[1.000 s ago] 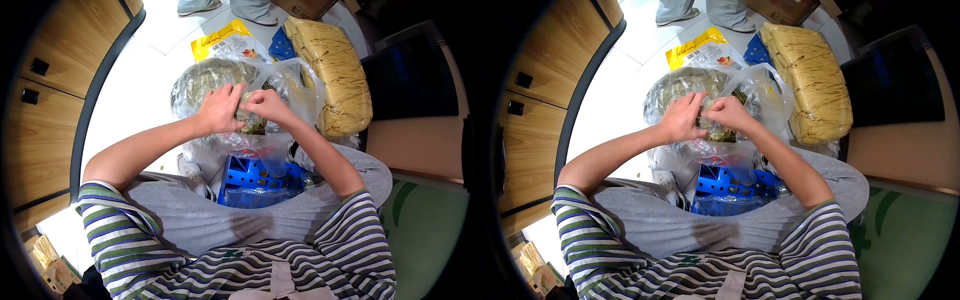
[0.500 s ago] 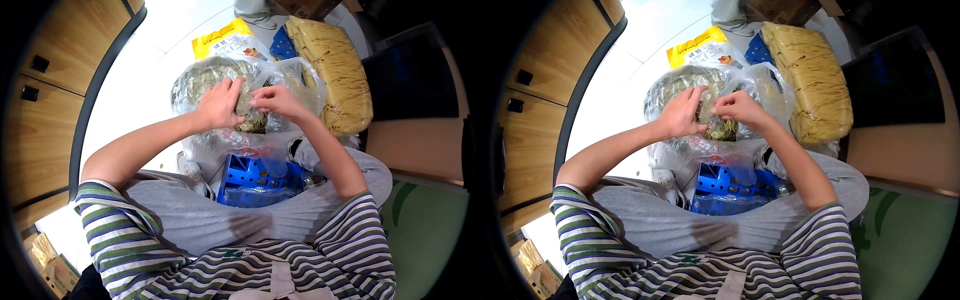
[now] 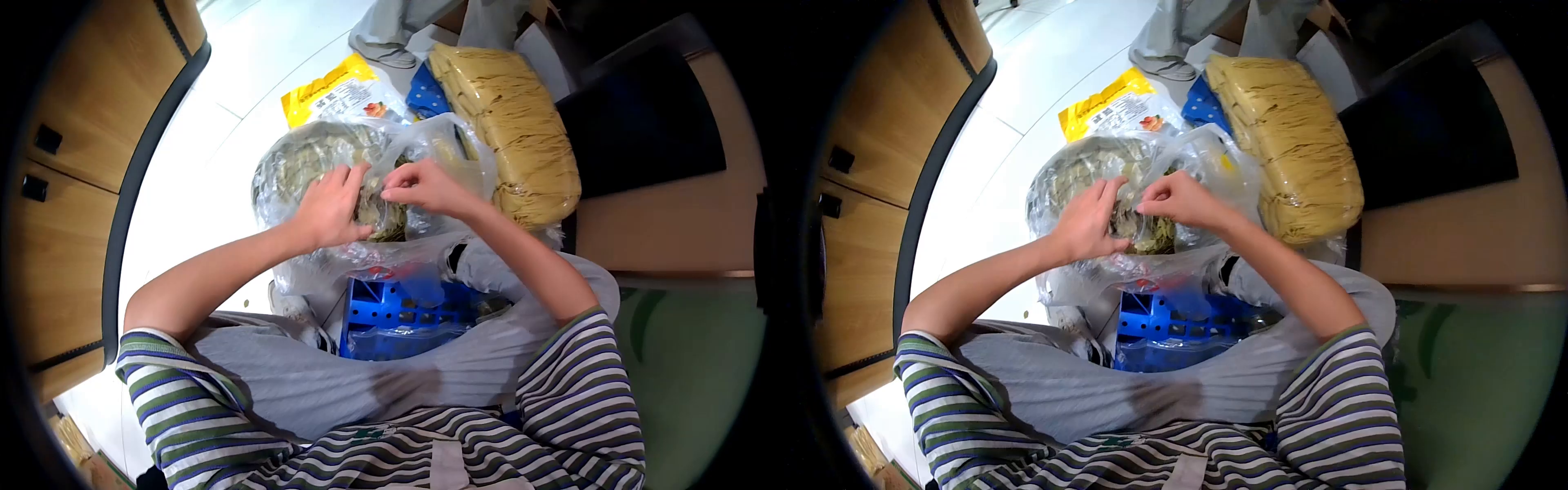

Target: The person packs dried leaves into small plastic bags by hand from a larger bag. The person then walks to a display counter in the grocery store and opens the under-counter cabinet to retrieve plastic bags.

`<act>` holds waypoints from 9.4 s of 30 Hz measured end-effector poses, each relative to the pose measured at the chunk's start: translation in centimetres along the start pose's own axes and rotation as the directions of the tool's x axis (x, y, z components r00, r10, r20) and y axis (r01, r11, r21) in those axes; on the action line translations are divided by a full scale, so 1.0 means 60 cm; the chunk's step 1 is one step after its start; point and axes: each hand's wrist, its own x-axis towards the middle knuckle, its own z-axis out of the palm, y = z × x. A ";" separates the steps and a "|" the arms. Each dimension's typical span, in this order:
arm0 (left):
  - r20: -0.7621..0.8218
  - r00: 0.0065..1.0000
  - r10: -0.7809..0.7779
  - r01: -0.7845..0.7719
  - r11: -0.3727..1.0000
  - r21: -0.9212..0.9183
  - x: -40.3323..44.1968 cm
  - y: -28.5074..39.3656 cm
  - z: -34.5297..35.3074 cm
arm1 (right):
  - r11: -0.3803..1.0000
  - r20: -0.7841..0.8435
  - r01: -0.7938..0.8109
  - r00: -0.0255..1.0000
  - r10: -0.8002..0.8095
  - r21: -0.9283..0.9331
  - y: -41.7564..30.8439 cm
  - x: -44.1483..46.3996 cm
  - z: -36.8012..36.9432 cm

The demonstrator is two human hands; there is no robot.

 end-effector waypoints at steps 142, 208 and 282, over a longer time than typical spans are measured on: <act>-0.337 0.820 -0.463 0.298 0.848 -0.439 -0.099 -0.074 -0.134 | 0.736 0.408 0.658 0.722 -0.559 -0.158 -0.217 0.160 0.106; 0.195 0.947 -0.257 0.294 0.937 -0.190 -0.027 -0.115 -0.115 | 0.574 0.521 0.778 0.611 -0.596 -0.256 -0.107 0.290 0.084; 0.172 0.918 -0.356 0.368 0.929 -0.045 -0.060 -0.032 -0.155 | 0.476 0.596 0.738 0.671 -0.440 -0.478 -0.182 0.190 0.064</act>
